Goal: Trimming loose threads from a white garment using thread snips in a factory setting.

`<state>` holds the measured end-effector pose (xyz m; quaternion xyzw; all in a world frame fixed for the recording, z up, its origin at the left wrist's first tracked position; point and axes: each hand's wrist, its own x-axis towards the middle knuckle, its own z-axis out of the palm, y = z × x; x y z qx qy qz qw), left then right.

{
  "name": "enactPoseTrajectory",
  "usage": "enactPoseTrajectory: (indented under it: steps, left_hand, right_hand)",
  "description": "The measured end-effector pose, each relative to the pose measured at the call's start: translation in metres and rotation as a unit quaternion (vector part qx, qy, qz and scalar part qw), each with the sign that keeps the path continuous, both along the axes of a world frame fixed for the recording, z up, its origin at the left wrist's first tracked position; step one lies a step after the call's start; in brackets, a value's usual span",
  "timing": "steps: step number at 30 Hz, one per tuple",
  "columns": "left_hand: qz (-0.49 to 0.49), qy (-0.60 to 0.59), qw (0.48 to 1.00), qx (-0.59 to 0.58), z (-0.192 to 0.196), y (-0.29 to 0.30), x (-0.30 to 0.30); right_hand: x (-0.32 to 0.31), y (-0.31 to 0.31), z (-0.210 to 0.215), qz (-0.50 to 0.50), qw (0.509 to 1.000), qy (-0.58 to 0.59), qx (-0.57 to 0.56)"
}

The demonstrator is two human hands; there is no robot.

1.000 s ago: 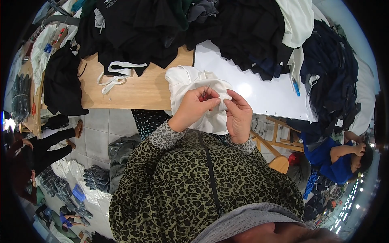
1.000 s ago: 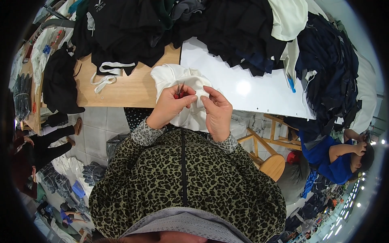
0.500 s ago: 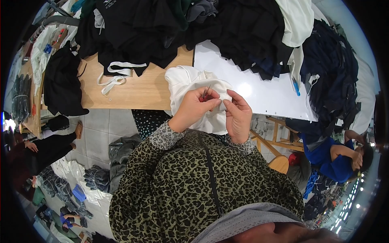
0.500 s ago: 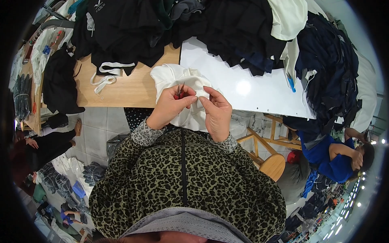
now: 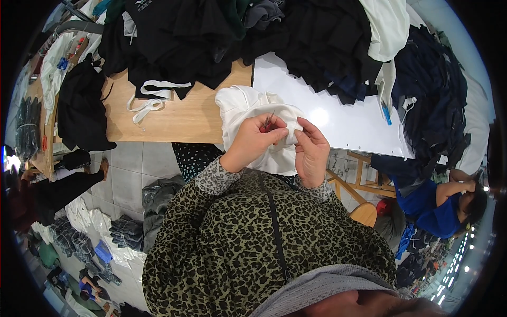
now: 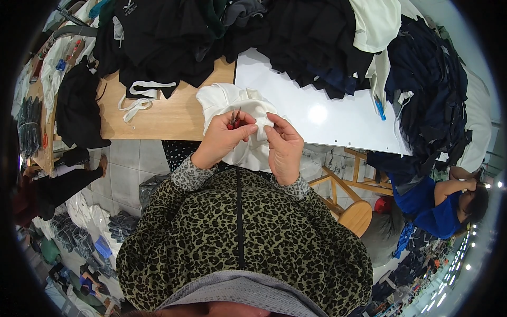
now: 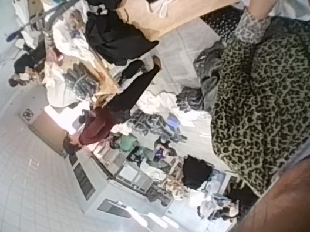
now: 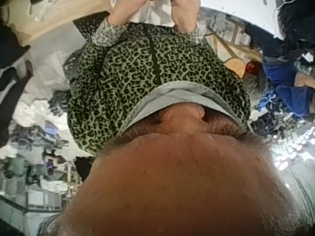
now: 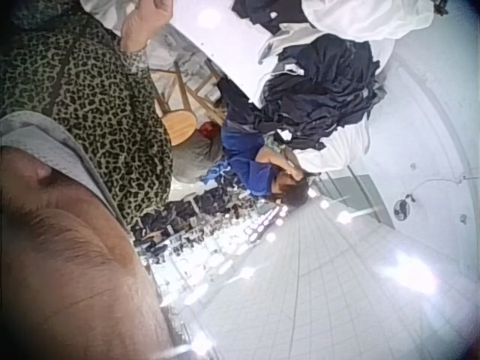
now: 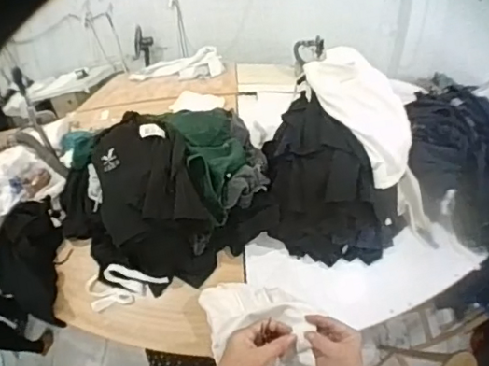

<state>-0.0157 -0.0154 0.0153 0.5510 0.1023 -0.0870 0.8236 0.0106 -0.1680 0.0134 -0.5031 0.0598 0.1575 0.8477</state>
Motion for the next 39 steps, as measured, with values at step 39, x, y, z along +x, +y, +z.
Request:
enactPoseTrajectory:
  steps: [39]
  left_hand:
    - [0.028,0.048,0.998,-0.036,0.005,-0.003,0.010]
  right_hand:
    - [0.007,-0.006,-0.003,0.058,0.998,-0.008,-0.016]
